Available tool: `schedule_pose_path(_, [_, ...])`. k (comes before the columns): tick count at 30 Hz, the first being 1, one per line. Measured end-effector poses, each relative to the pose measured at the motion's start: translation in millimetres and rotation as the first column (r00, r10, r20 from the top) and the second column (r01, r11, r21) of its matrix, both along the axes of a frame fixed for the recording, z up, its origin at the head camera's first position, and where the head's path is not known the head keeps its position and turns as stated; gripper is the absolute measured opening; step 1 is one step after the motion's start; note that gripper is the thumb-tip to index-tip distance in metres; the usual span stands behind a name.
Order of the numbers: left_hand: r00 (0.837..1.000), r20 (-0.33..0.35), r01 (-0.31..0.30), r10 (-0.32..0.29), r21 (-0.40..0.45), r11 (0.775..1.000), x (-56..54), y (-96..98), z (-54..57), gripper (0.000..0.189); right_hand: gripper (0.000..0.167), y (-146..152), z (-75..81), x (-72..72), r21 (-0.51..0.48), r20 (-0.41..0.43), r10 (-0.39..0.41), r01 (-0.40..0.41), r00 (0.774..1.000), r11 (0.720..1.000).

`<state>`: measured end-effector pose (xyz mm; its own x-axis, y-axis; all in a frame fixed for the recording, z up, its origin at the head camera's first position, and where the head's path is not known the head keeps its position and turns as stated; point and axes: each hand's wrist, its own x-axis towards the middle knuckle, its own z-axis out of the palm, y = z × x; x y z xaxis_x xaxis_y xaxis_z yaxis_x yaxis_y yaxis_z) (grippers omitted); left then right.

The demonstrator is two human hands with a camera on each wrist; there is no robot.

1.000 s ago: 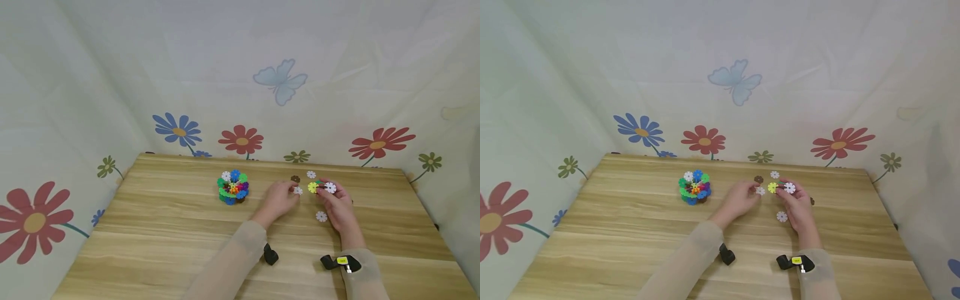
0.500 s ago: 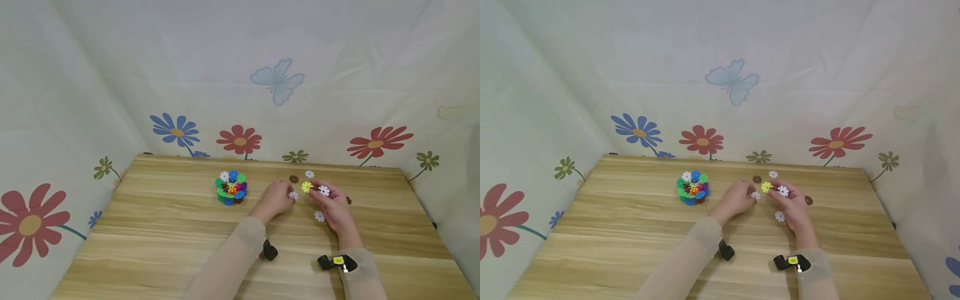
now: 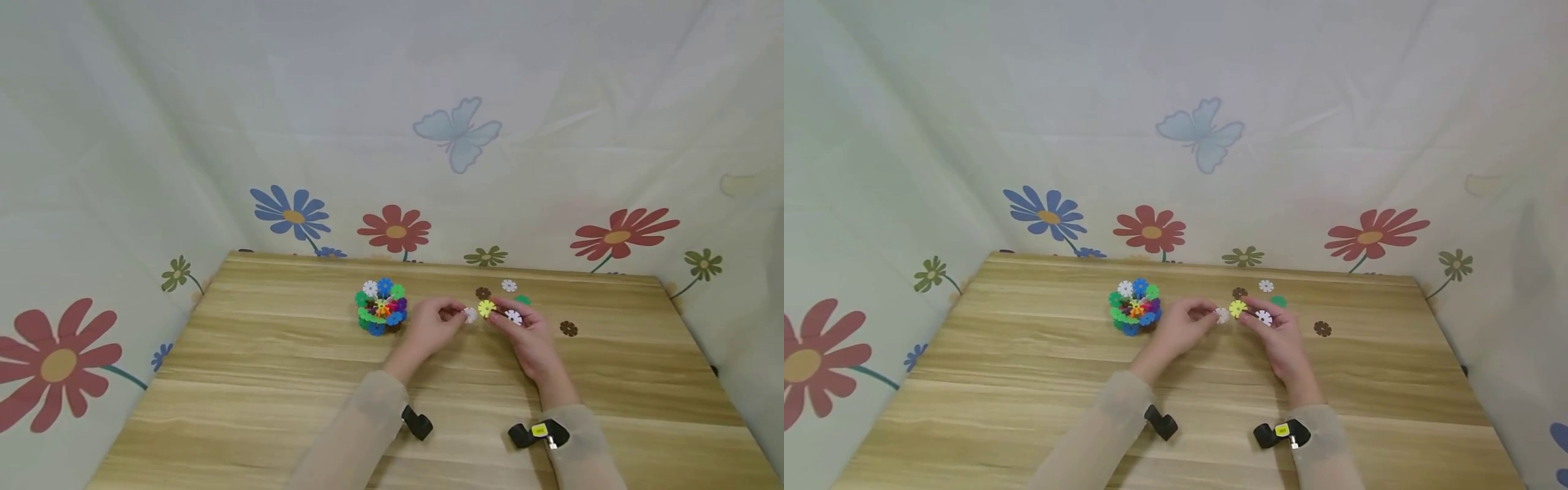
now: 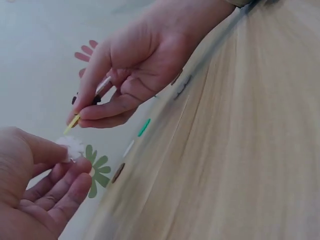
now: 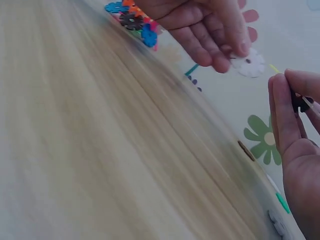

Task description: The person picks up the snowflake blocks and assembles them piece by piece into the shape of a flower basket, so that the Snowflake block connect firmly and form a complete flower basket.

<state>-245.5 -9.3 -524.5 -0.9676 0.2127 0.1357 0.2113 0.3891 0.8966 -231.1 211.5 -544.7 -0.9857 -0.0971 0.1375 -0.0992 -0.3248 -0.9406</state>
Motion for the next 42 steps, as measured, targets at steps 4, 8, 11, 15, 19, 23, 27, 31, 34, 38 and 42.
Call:
schedule_pose_path(4, [0.999,-0.046,0.009,-0.003,0.114,0.993,4.0,-3.0,-2.5,0.010,0.034,-8,0.4,0.4,-0.006,-0.004,-0.021,0.021,1.000,1.000])
schedule_pose_path(8, [0.994,-0.113,0.022,-0.008,0.120,0.993,5.8,-4.0,-4.1,0.010,0.034,-11,0.2,0.7,-0.012,0.002,-0.051,0.051,0.999,0.999])
schedule_pose_path(11, [0.991,-0.132,0.027,-0.010,0.128,0.991,6.8,-4.4,-3.8,0.011,0.034,-12,0.1,0.4,0.001,0.004,-0.068,0.068,0.998,0.998])
schedule_pose_path(15, [0.990,-0.144,0.030,-0.009,0.139,0.990,6.6,-4.1,-4.8,0.011,0.036,-14,0.5,-1.0,0.028,0.008,-0.081,0.081,0.997,0.996])
schedule_pose_path(19, [0.986,-0.165,0.030,-0.007,0.133,0.991,7.3,-3.0,-5.6,0.009,0.036,-16,0.5,-1.2,0.037,0.018,-0.083,0.083,0.996,0.996])
schedule_pose_path(23, [0.981,-0.191,0.017,0.005,0.112,0.994,9.0,-1.8,-5.7,0.006,0.027,-16,1.1,1.1,0.037,0.022,-0.085,0.084,0.996,0.996])
schedule_pose_path(27, [0.980,-0.198,0.012,0.007,0.098,0.995,10.9,-0.9,-6.1,0.005,0.026,-17,1.7,3.3,0.038,0.016,-0.082,0.082,0.996,0.996])
schedule_pose_path(31, [0.978,-0.207,0.003,0.013,0.076,0.997,12.8,0.1,-5.0,0.005,0.028,-17,1.5,3.8,0.020,0.023,-0.072,0.072,0.997,0.997])
schedule_pose_path(34, [0.976,-0.217,-0.006,0.019,0.061,0.998,13.3,1.0,-4.7,0.005,0.025,-16,1.6,3.7,0.017,0.028,-0.065,0.065,0.997,0.998])
schedule_pose_path(38, [0.976,-0.219,-0.005,0.019,0.063,0.998,12.9,2.6,-5.5,0.005,0.023,-15,1.9,3.2,0.022,0.031,-0.064,0.063,0.997,0.998])
schedule_pose_path(42, [0.975,-0.224,0.008,0.008,0.071,0.997,12.1,4.2,-7.7,0.006,0.029,-14,1.2,1.9,0.030,0.031,-0.054,0.053,0.998,0.998])
